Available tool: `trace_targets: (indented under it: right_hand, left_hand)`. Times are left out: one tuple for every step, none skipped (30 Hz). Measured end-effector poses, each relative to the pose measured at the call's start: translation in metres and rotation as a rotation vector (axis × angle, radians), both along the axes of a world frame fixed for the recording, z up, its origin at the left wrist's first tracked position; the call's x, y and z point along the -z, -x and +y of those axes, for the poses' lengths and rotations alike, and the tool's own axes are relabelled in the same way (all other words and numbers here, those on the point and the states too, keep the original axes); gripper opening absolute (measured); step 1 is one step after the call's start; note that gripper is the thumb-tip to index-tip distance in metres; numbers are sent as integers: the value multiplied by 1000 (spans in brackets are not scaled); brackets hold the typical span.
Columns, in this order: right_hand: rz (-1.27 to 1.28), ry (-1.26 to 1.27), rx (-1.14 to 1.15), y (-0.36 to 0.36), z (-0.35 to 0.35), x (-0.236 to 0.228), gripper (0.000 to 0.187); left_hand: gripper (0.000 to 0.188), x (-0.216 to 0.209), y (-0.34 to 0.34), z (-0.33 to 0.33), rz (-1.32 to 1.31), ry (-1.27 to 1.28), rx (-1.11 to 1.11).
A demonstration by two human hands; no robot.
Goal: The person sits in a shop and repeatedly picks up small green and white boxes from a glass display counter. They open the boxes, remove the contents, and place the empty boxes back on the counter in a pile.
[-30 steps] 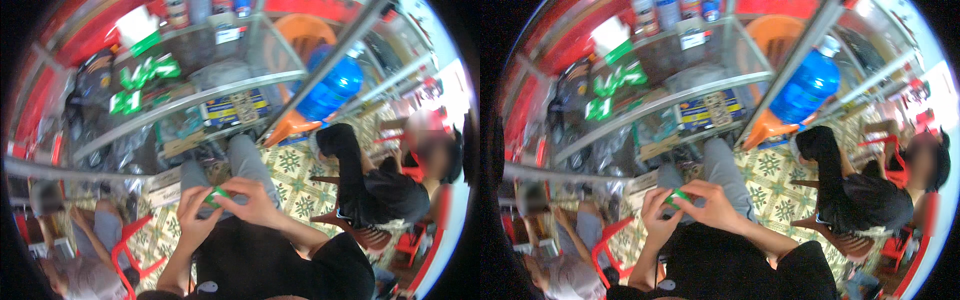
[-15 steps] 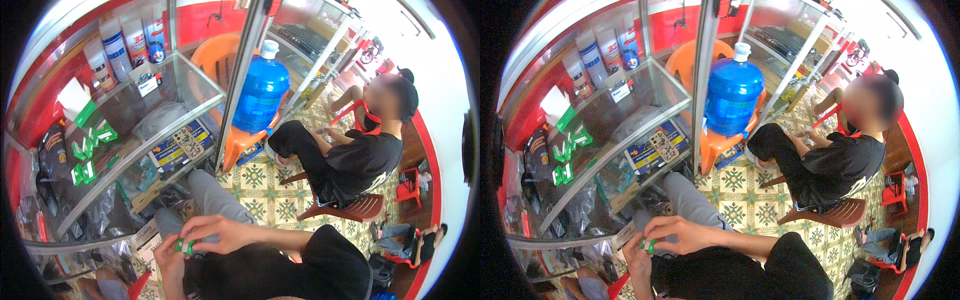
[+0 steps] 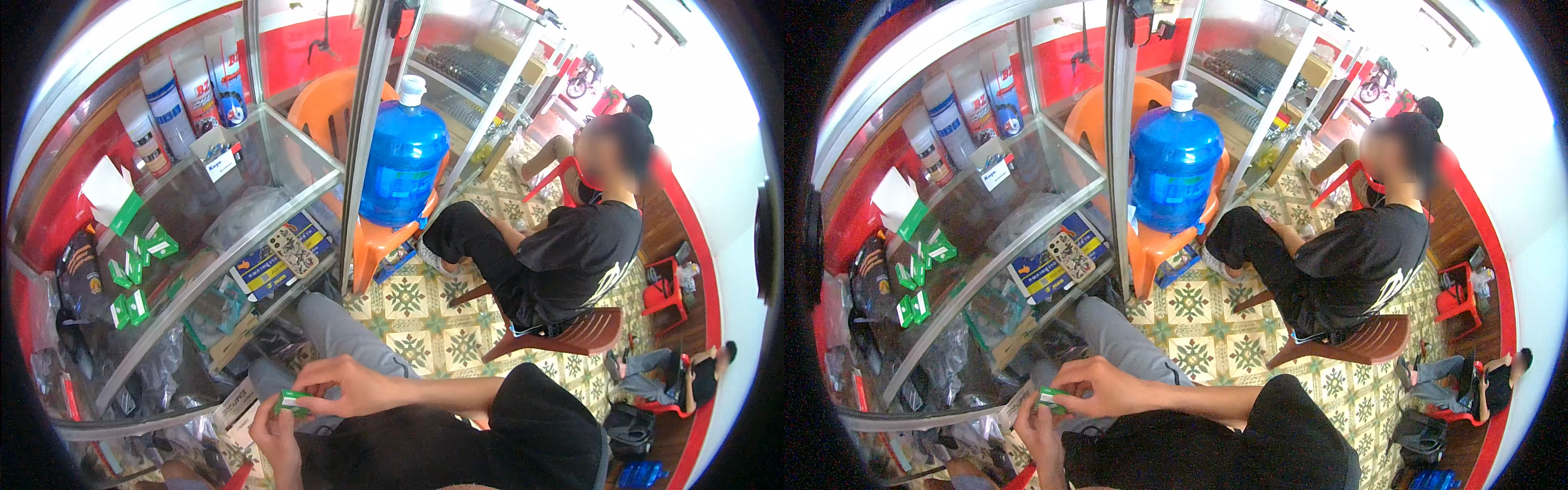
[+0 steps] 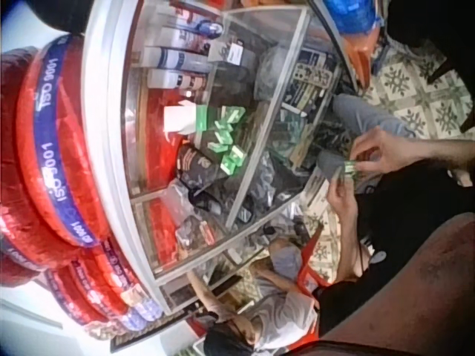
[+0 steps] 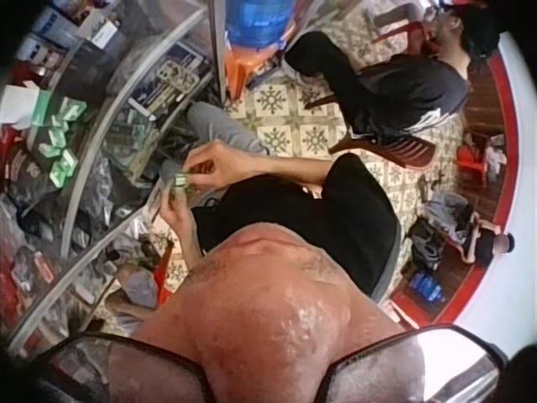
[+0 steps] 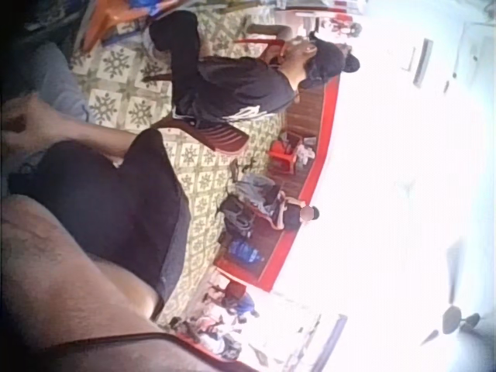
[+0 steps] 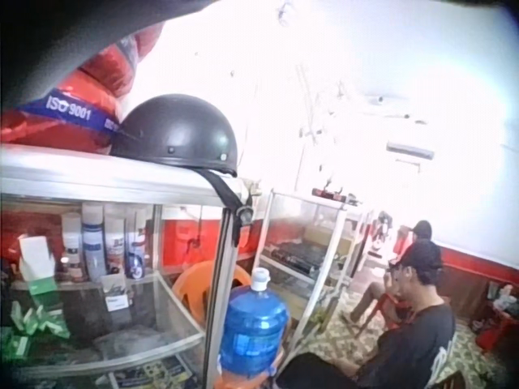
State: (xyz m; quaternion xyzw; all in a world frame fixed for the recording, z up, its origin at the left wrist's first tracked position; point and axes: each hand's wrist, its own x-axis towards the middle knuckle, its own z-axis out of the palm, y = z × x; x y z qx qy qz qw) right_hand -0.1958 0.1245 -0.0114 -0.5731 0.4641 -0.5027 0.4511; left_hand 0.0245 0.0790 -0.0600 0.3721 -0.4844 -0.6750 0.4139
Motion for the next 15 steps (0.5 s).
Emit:
trace_targets:
  right_hand:
    - [-50, -42, 2, 0, 0, -1, 28]
    - [-100, -85, 5, 0, -1, -1, 28]
    - [-129, -94, -7, 0, -1, 1, 29]
    - [-157, -102, -17, 1, -2, 4, 29]
    - [-185, -111, -28, 3, -4, 5, 29]
    - [-212, -117, -12, 2, -5, 4, 27]
    - [-238, -124, 3, 1, -5, -1, 24]
    - [-265, -130, 19, 1, -6, -3, 22]
    - [-254, -129, 10, 1, -7, -2, 23]
    - [-239, -127, 7, 2, -8, 0, 24]
    - [-225, -126, 5, 3, -9, 2, 24]
    - [-208, -129, -8, 5, -10, 3, 25]
    - [-189, -135, -21, 6, -12, 5, 25]
    - [-173, -140, -27, 7, -13, 6, 26]
    - [-151, -116, -31, 8, -13, 6, 26]
  left_hand:
    - [35, -6, 2, 0, -43, 55, 2]
    - [36, -11, 4, -1, -67, 63, 1]
    - [37, -16, 5, -2, -91, 70, 0]
    - [38, -19, 6, -3, -114, 78, -1]
    - [38, -21, 6, -3, -130, 90, 0]
    - [39, -22, 5, -4, -146, 103, 2]
    - [39, -22, 5, -5, -160, 115, 4]
    - [42, -19, 4, -7, -167, 105, 22]
    - [45, -15, 1, -8, -174, 95, 41]
    - [49, -10, -1, -10, -177, 86, 65]
    - [52, -6, -3, -11, -194, 75, 70]
    - [56, -4, -6, -12, -212, 64, 76]
    - [59, -4, -7, -13, -227, 51, 80]
    - [60, -17, -4, -13, -327, 82, 100]
    - [61, -35, -2, -10, -426, 115, 119]
